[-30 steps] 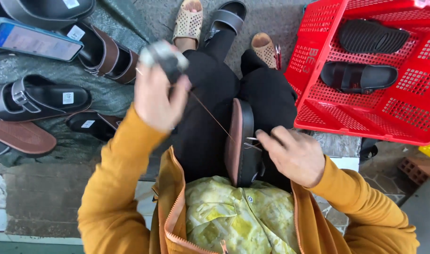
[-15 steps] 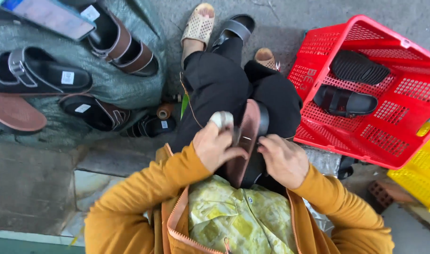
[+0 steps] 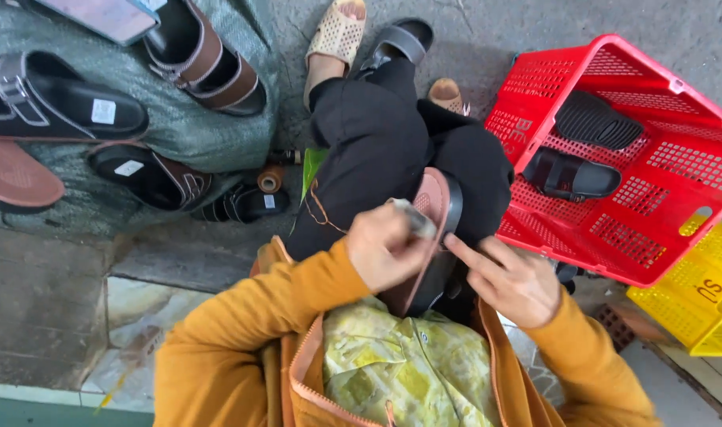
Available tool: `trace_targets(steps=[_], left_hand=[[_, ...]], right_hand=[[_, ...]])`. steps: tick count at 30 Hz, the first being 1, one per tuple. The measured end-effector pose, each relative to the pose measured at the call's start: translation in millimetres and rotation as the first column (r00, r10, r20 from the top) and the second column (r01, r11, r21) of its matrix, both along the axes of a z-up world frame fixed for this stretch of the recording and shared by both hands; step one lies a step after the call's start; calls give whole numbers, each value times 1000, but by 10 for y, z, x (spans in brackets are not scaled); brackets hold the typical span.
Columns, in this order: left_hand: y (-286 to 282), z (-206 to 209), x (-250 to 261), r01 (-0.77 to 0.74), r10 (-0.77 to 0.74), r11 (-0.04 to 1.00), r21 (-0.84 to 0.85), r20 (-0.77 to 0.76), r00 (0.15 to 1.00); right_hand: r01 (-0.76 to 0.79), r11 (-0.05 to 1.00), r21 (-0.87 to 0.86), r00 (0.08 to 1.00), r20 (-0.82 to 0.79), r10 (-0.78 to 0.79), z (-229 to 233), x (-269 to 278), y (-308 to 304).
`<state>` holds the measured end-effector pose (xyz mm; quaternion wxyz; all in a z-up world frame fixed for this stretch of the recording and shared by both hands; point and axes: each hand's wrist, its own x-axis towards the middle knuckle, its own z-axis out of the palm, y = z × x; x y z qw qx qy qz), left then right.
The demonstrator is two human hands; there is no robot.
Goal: Hand-stitching the sole of a sandal using a needle and thread to repair it.
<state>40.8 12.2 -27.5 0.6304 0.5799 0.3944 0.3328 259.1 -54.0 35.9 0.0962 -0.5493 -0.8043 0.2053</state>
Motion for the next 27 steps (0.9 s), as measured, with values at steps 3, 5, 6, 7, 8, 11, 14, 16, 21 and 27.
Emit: trace_targets(steps=[3, 5, 6, 7, 8, 11, 14, 16, 21, 27], left_hand=[[49, 118, 49, 167, -46, 853, 495, -248, 968], [-5, 196, 41, 363, -181, 782, 507, -372, 910], [48, 257, 36, 318, -111, 725, 611, -353, 929], [102, 326, 37, 269, -42, 656, 705, -322, 946], [42, 248, 14, 279, -49, 649, 708, -326, 944], [-67, 154, -71, 217, -59, 612, 760, -229, 972], [-73, 236, -67, 57, 39, 624, 779, -105, 994], [-154, 145, -115, 61, 24, 660, 749, -102, 994], [-131, 122, -376, 150, 26, 846, 511, -321, 947], [-167, -31, -451, 118, 94, 764, 635, -290, 952]], right_hand=[[-108, 988, -112, 934, 329, 139, 204, 347, -60], [-105, 978, -181, 866, 468, 179, 331, 350, -63], [-112, 984, -142, 959, 243, 144, 335, 230, 12], [-109, 989, -96, 994, 3, 110, 347, 118, 92], [-100, 991, -90, 995, 0, 101, 235, 125, 52], [8, 999, 48, 994, -110, -3, -16, 62, -21], [-38, 986, 164, 993, 114, 20, -26, -15, 1], [53, 996, 70, 988, -152, -42, 29, -71, -10], [264, 928, 263, 965, -72, -254, 133, 987, -177], [92, 973, 213, 993, 53, -105, 190, 53, 66]])
